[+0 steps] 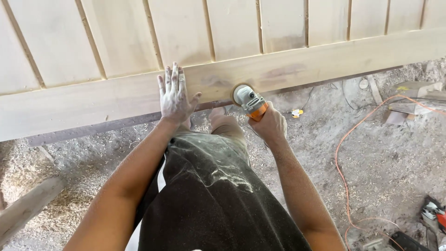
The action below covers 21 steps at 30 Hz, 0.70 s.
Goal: Sanding a wooden door using a power sander.
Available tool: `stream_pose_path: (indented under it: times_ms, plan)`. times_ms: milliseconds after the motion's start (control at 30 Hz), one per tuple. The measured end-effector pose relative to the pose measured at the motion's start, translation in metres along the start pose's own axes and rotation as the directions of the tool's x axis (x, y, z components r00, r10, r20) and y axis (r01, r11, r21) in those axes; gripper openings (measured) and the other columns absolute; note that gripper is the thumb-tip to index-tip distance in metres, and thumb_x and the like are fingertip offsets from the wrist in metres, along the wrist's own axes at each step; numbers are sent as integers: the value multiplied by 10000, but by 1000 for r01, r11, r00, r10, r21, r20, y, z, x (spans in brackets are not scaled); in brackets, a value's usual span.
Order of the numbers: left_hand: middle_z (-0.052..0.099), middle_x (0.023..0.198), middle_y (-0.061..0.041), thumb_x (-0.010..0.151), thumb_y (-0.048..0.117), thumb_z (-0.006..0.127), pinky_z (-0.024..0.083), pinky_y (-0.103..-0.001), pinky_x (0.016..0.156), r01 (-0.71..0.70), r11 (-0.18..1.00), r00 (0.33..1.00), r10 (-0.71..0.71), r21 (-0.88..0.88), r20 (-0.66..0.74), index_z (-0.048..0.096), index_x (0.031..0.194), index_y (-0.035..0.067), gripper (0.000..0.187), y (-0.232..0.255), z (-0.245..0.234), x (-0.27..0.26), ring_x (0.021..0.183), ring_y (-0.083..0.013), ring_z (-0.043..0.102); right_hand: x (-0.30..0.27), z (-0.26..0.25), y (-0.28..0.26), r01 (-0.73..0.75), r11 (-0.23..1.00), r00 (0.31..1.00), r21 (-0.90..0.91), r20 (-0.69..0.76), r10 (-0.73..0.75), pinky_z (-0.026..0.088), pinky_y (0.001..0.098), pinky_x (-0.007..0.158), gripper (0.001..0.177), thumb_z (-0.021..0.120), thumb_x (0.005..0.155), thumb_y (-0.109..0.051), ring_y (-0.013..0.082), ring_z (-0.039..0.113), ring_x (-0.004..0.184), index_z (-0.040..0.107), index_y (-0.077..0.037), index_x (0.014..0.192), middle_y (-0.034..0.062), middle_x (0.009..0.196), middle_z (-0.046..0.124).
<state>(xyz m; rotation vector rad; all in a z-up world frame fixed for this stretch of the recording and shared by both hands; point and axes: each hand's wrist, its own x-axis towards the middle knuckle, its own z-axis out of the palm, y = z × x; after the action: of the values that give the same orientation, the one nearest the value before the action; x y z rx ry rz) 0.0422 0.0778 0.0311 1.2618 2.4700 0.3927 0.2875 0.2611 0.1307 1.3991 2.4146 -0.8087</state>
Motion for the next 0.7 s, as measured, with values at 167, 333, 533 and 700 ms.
stream_pose_path:
  times_ms: [167,333,533,700]
  plan:
    - [139,1703,-280,929,653,628,40,-624,1273,11,1000,1000,-11,-11,27,152,1618,-96,1124,31,12,10,1588,-448,86,15,-26,35,-13,1000,1000,-28,-11,13,603,487,693,429,830,752,-261,352,746,758,580,-27,1010,181,826,730]
    - [91,1699,-299,929,725,627,17,-624,1269,66,998,997,-66,15,25,111,1621,-102,1195,56,25,22,1587,-452,53,42,-37,102,-5,999,1000,-42,-23,4,616,437,657,449,840,782,-279,296,736,731,582,-16,1037,157,836,727]
    - [23,1698,-320,841,862,558,-44,-597,1271,173,982,977,-181,76,116,20,1606,-124,1359,83,28,43,1586,-445,-20,60,-58,162,-31,999,999,-22,-20,30,627,361,629,480,864,782,-282,202,717,698,593,-10,1070,115,867,726]
    - [3,1717,-313,835,923,493,-71,-604,1278,228,969,963,-239,95,125,-20,1616,-109,1391,85,25,44,1610,-416,-46,77,-71,210,-101,995,994,-17,-54,100,619,333,611,462,849,812,-252,185,698,691,614,-8,1126,97,903,719]
